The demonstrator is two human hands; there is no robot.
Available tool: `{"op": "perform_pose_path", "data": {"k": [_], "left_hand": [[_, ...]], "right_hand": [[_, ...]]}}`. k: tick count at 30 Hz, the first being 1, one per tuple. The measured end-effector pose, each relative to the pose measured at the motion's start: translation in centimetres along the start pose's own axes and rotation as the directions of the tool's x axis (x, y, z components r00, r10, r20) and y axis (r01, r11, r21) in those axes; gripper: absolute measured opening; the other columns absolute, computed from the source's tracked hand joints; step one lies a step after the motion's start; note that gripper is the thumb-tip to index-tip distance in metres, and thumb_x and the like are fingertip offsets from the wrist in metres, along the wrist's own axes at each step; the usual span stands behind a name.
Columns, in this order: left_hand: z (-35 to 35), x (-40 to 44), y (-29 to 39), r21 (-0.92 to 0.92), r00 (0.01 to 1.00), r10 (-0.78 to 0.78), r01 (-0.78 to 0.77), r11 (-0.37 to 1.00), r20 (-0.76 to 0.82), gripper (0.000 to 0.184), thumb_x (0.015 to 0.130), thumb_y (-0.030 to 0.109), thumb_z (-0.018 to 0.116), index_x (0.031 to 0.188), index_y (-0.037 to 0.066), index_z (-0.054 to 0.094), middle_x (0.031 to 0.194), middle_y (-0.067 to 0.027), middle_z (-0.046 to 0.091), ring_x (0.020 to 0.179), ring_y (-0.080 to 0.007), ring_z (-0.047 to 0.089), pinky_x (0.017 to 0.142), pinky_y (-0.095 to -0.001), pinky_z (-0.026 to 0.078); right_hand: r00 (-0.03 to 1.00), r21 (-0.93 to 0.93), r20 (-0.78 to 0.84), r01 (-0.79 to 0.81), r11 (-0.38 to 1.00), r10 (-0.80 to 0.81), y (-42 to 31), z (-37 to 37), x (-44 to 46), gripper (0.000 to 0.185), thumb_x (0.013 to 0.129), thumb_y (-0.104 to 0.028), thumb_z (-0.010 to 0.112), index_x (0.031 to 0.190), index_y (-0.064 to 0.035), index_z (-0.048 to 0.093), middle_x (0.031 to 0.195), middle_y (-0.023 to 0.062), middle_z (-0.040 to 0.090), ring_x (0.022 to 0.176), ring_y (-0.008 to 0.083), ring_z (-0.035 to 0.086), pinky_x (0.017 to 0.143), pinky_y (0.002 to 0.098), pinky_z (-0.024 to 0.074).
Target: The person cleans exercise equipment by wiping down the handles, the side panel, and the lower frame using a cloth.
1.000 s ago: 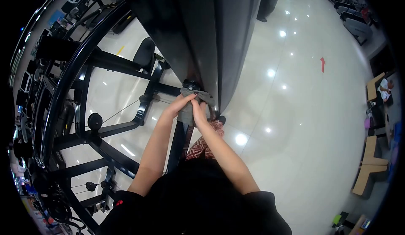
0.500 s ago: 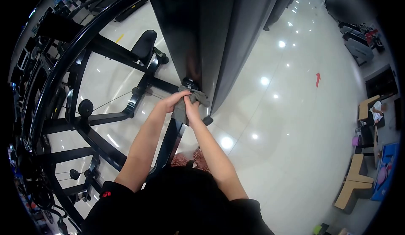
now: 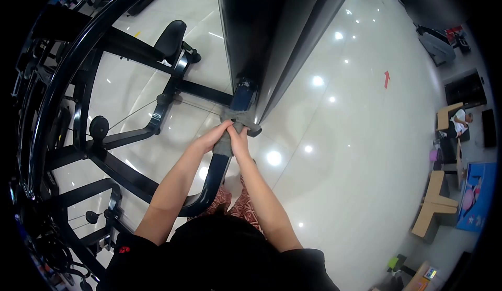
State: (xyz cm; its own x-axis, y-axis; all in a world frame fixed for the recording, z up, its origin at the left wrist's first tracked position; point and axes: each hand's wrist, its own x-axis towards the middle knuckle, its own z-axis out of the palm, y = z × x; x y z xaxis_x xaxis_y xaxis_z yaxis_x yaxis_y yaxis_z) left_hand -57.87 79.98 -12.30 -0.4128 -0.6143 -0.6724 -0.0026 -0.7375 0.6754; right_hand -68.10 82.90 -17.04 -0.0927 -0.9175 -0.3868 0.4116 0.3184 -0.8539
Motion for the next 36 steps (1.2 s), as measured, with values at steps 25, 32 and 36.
{"op": "perform_pose_path", "data": {"k": [25,32,36], "left_hand": [[-5.1,-6.4,-16.5,0.152,0.980,-0.049,0.019,0.988,0.194,0.068,0.085,0.043,0.040,0.133,-0.001,0.021,0.130,-0.0148,0.035,0.120,-0.0226,0.036,0.099,-0.0302,0.028],[-4.0,-4.0,-15.2,0.072,0.918,0.370,-0.382,0.921,0.141,0.040,0.079,0.014,0.051,0.114,-0.004,0.045,0.110,-0.0130,0.053,0.102,-0.0195,0.049,0.089,-0.0290,0.037],[-3.2,-1.0,-10.8,0.070,0.897,0.407,-0.423,0.903,0.172,0.035,0.078,0.012,0.051,0.109,-0.005,0.049,0.105,-0.0126,0.055,0.098,-0.0199,0.051,0.087,-0.0290,0.038]], "right_hand": [[0.977,-0.279,-0.213,-0.032,0.960,-0.029,12.7,0.0,-14.3,0.057,0.079,-0.030,0.061,0.119,0.0037,0.040,0.109,0.0166,0.054,0.100,0.0233,0.052,0.085,0.0301,0.0406],[0.912,-0.507,-0.232,0.183,0.843,-0.337,10.0,1.9,-14.2,0.038,0.083,-0.025,0.054,0.104,0.0061,0.050,0.100,0.0206,0.058,0.093,0.0297,0.057,0.080,0.0341,0.0426],[0.957,-0.547,-0.182,0.093,0.832,-0.227,6.8,1.6,-10.6,0.033,0.086,-0.021,0.049,0.108,0.0032,0.047,0.095,0.0197,0.058,0.087,0.0240,0.056,0.076,0.0325,0.0423]]}}
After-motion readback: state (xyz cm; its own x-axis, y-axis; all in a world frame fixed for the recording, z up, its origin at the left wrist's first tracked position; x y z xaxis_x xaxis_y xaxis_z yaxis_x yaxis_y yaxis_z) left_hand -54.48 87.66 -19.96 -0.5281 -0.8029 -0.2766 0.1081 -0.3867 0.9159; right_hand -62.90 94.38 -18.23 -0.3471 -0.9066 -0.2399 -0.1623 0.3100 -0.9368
